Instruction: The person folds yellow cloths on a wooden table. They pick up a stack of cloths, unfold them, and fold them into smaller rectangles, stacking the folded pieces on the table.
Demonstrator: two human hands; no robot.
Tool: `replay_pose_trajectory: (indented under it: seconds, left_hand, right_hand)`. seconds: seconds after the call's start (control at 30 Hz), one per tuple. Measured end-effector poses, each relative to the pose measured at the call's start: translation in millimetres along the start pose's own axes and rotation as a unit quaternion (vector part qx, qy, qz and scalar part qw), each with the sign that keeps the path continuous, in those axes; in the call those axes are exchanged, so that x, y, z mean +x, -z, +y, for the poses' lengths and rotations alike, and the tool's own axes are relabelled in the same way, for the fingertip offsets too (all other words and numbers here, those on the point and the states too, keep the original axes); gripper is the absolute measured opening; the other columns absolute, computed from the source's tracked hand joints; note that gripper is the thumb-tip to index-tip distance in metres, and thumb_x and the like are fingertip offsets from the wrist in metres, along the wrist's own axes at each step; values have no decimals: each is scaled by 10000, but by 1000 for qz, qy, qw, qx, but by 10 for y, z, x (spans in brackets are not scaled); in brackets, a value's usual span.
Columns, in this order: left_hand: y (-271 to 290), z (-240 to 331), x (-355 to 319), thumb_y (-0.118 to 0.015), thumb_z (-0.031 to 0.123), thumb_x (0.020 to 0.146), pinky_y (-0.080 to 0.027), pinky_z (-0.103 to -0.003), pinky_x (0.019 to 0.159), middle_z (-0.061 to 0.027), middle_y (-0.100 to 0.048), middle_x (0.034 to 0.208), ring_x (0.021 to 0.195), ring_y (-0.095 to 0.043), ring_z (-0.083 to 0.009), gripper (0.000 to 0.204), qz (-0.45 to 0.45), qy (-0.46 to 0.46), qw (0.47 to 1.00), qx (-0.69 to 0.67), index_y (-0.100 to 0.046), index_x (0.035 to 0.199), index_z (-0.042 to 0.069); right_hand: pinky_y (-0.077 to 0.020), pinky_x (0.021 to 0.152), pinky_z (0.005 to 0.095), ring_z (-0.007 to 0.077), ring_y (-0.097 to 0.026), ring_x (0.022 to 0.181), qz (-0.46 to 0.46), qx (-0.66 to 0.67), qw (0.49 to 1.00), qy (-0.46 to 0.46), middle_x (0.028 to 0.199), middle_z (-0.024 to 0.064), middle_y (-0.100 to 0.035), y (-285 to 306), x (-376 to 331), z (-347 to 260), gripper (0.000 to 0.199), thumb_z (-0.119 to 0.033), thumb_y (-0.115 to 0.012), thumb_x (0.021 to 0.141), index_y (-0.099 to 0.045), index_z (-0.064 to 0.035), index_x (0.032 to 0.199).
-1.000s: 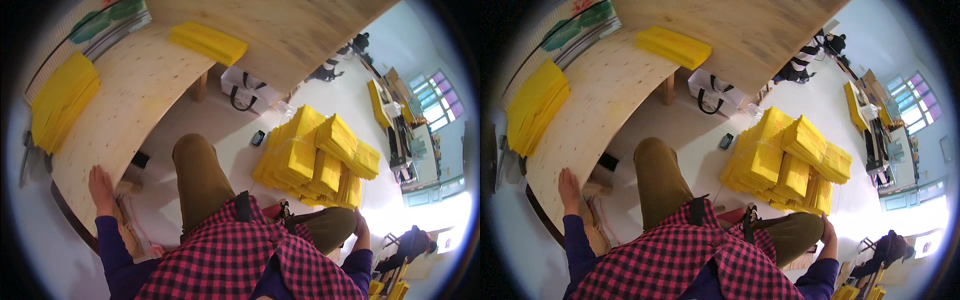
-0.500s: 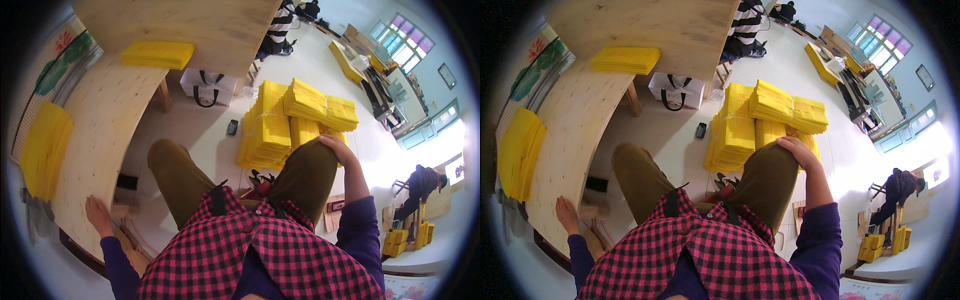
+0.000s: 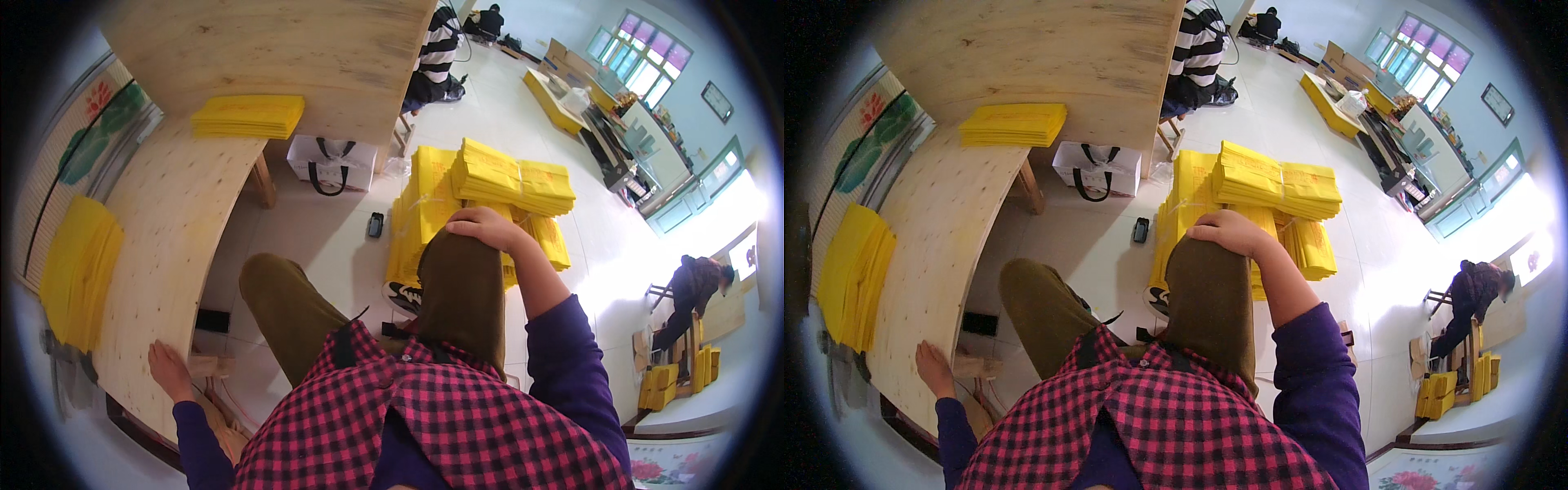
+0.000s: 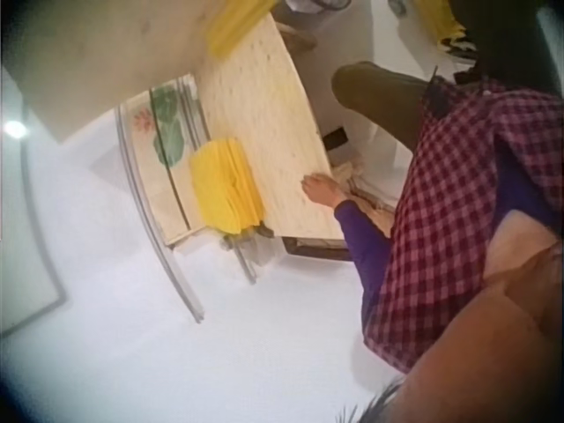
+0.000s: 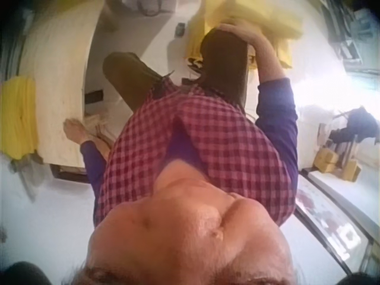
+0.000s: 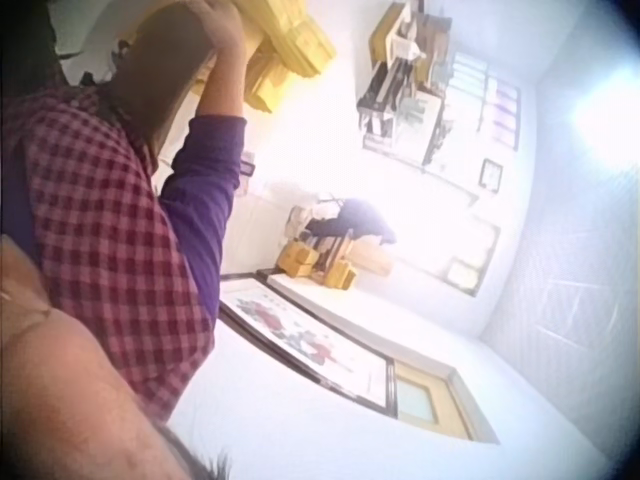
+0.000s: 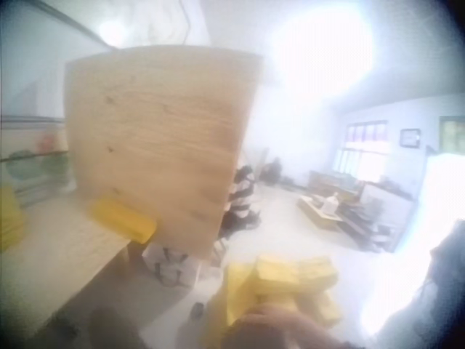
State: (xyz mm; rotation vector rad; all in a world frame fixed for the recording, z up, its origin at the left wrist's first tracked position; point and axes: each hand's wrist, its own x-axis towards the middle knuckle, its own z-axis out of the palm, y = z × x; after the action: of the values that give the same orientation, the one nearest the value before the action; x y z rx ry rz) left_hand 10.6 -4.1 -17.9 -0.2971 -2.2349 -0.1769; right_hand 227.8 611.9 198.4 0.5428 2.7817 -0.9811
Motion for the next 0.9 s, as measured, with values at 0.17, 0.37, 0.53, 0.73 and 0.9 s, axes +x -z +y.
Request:
replay_pose_trajectory:
  seconds: [0.17, 0.37, 0.53, 0.73, 0.9]
  left_hand:
    - [15, -23, 92, -485, 171, 934, -434, -483, 830, -242, -572, 996, 954, -538, -406, 238, -64, 22, 998, 8, -576, 949, -48]
    - [59, -72, 70, -446, 181, 972, -424, -452, 930, -262, -555, 1156, 1089, -518, -408, 309, -175, 55, 983, 32, -576, 1120, -58]
    - [11, -180, 39, -416, 193, 991, -395, -437, 1019, -283, -521, 1274, 1184, -488, -419, 373, -253, 82, 963, 35, -553, 1217, -70]
    - [-107, -414, -139, -420, 205, 995, -398, -437, 1016, -266, -530, 1265, 1172, -499, -410, 379, -231, 56, 971, 28, -553, 1215, -74]
    - [-169, -441, -179, -426, 231, 1006, -389, -436, 1029, -248, -487, 1323, 1222, -468, -385, 392, -258, 52, 963, 56, -517, 1272, -42]
  right_hand:
    - [-447, 901, 361, 309, -605, 1014, -13, 16, 999, 28, 1057, 198, -657, -109, 170, 10, 525, -474, -574, 845, -671, -4, 1057]
    - [-422, 948, 328, 249, -587, 1066, -41, 26, 998, 35, 1098, 154, -656, -212, 377, -47, 468, -411, -599, 860, -663, -8, 1088]
    - [-421, 951, 337, 267, -589, 1062, -66, 41, 996, 48, 1108, 157, -653, -387, 607, -99, 477, -431, -596, 855, -665, -26, 1099]
    - [-437, 937, 359, 298, -595, 1052, -50, 40, 997, 43, 1086, 172, -656, -729, 937, -3, 447, -433, -599, 845, -678, -56, 1072]
    - [-449, 924, 371, 304, -607, 1032, -57, -3, 998, 26, 1071, 166, -662, -1002, 1309, 168, 435, -440, -612, 831, -678, -94, 1086]
